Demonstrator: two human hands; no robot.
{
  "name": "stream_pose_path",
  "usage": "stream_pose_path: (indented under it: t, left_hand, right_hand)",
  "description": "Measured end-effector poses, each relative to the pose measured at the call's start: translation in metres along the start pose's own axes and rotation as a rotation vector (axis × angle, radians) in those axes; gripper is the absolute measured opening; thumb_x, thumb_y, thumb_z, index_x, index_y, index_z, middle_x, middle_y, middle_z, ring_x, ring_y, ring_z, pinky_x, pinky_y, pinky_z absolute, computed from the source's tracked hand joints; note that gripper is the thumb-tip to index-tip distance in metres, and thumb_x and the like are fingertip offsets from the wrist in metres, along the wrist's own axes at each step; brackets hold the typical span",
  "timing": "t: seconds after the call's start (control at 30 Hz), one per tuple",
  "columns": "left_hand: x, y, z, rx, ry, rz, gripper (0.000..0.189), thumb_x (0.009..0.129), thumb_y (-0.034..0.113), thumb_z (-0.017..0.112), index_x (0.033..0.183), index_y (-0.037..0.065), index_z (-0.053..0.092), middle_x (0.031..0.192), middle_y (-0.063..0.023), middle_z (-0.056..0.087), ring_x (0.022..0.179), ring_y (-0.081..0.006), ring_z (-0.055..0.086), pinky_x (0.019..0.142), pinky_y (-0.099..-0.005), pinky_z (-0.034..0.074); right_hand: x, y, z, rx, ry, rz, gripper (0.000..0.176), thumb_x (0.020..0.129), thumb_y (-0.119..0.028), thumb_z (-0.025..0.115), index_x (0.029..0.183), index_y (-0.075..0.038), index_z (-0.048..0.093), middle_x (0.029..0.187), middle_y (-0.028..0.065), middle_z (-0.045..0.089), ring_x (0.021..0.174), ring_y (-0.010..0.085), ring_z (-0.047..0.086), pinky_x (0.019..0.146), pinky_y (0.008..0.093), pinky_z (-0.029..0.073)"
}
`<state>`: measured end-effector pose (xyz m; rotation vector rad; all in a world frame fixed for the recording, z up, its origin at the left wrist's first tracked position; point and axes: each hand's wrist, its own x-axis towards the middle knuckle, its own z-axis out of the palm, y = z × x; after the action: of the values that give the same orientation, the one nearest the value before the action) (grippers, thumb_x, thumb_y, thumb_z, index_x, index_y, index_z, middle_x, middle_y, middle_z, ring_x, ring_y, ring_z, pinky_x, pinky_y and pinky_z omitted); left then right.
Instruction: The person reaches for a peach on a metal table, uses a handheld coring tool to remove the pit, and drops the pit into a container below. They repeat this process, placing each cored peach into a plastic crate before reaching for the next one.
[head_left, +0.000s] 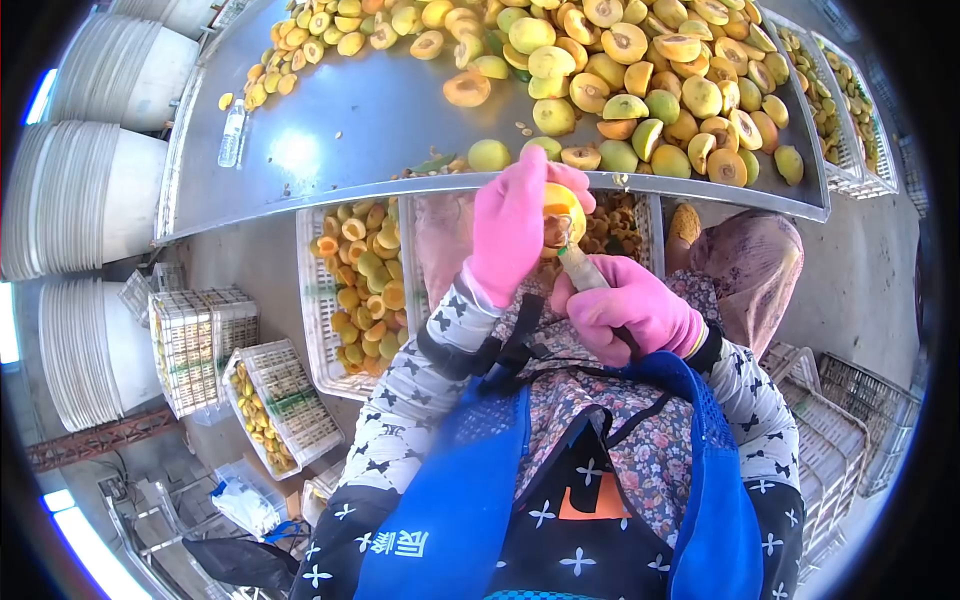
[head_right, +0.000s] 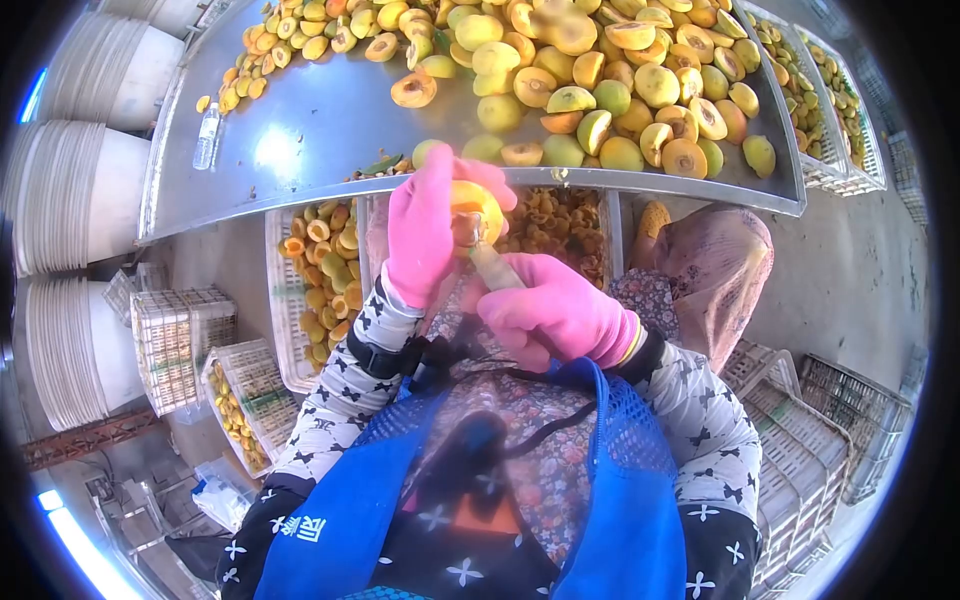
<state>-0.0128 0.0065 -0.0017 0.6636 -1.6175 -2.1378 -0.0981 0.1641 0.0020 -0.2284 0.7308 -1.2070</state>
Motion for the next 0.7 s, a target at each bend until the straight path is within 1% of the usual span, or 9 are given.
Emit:
stream_pose_path:
  t: [0.07,0.13,0.2,0.23,0.33,0.43,0.53,0.6,0.7]
  left_hand:
    - [0.002,0.000,-0.005,-0.045,-0.036,-0.003,0.036,0.104,0.031,0.048,0.095,0.000,0.065,0.085,-0.0115,0.071,0.068,-0.0186,0.067,0.069,-0.0284,0.055]
    - [0.001,-0.002,-0.023,0.150,-0.029,0.118,0.025,0.101,0.024,0.054,0.097,0.001,0.064,0.087,-0.0105,0.071,0.070,-0.0205,0.068,0.071,-0.0291,0.056]
    - [-0.008,0.000,-0.066,0.561,-0.013,0.248,0.014,0.095,0.017,0.061,0.098,0.003,0.064,0.091,-0.0088,0.072,0.075,-0.0225,0.070,0.073,-0.0301,0.057]
    - [-0.016,0.010,-0.089,0.753,-0.011,0.257,0.012,0.091,0.013,0.065,0.099,0.004,0.065,0.094,-0.0078,0.072,0.078,-0.0236,0.070,0.074,-0.0306,0.057]
    - [-0.039,0.041,-0.186,1.400,0.035,0.278,0.027,0.081,0.009,0.072,0.107,0.010,0.067,0.106,-0.0086,0.070,0.098,-0.0274,0.068,0.082,-0.0360,0.056]
    - [-0.008,0.019,-0.253,1.548,0.315,0.556,0.037,0.084,0.010,0.068,0.120,0.011,0.066,0.115,-0.0129,0.067,0.114,-0.0305,0.062,0.094,-0.0394,0.051]
    - [0.076,-0.011,-0.255,1.341,0.252,0.292,0.057,0.090,0.033,0.068,0.137,0.006,0.054,0.132,-0.0187,0.059,0.124,-0.0349,0.054,0.104,-0.0400,0.044]
    - [0.140,-0.030,-0.218,1.088,0.362,0.148,0.075,0.086,0.044,0.071,0.142,0.002,0.048,0.135,-0.0220,0.056,0.123,-0.0367,0.055,0.104,-0.0393,0.045]
    - [0.193,-0.034,-0.164,0.827,0.282,-0.066,0.082,0.082,0.040,0.075,0.145,-0.002,0.043,0.133,-0.0235,0.058,0.117,-0.0332,0.060,0.097,-0.0374,0.049]
  right_hand:
    - [-0.007,-0.007,0.002,-0.137,-0.048,0.008,0.019,0.087,-0.008,0.062,0.102,0.002,0.059,0.061,0.0033,0.055,0.045,0.0119,0.051,0.043,0.0251,0.038]
    - [-0.009,-0.010,0.000,-0.297,-0.020,0.036,0.018,0.089,-0.011,0.062,0.104,-0.001,0.060,0.063,0.0031,0.057,0.048,0.0111,0.053,0.045,0.0247,0.040]
    - [-0.010,-0.010,-0.009,-0.474,0.102,0.064,0.019,0.090,-0.013,0.063,0.104,-0.002,0.060,0.065,0.0021,0.058,0.050,0.0098,0.053,0.046,0.0242,0.040]
    - [-0.012,-0.012,-0.018,-0.708,0.110,0.124,0.021,0.088,-0.019,0.066,0.101,-0.003,0.059,0.066,0.0077,0.060,0.053,0.0196,0.059,0.050,0.0318,0.046]
    - [-0.014,0.013,-0.070,-1.622,0.207,-0.172,0.027,0.085,-0.023,0.068,0.098,-0.002,0.057,0.069,0.0168,0.062,0.063,0.0350,0.063,0.058,0.0438,0.050]
    - [-0.011,-0.004,-0.072,-1.565,0.335,-0.162,0.031,0.083,-0.026,0.068,0.097,-0.002,0.055,0.074,0.0224,0.062,0.075,0.0437,0.062,0.067,0.0513,0.049]
    - [-0.003,-0.014,-0.057,-1.468,0.337,-0.164,0.030,0.084,-0.026,0.067,0.098,-0.003,0.054,0.073,0.0205,0.063,0.074,0.0430,0.063,0.066,0.0515,0.049]
    - [-0.002,-0.012,-0.054,-1.466,0.335,-0.187,0.028,0.085,-0.025,0.066,0.097,-0.003,0.054,0.072,0.0202,0.062,0.074,0.0430,0.063,0.065,0.0514,0.049]
    - [-0.005,-0.007,-0.054,-1.439,0.365,-0.202,0.026,0.085,-0.024,0.066,0.095,-0.003,0.053,0.072,0.0205,0.062,0.073,0.0435,0.063,0.064,0.0514,0.048]
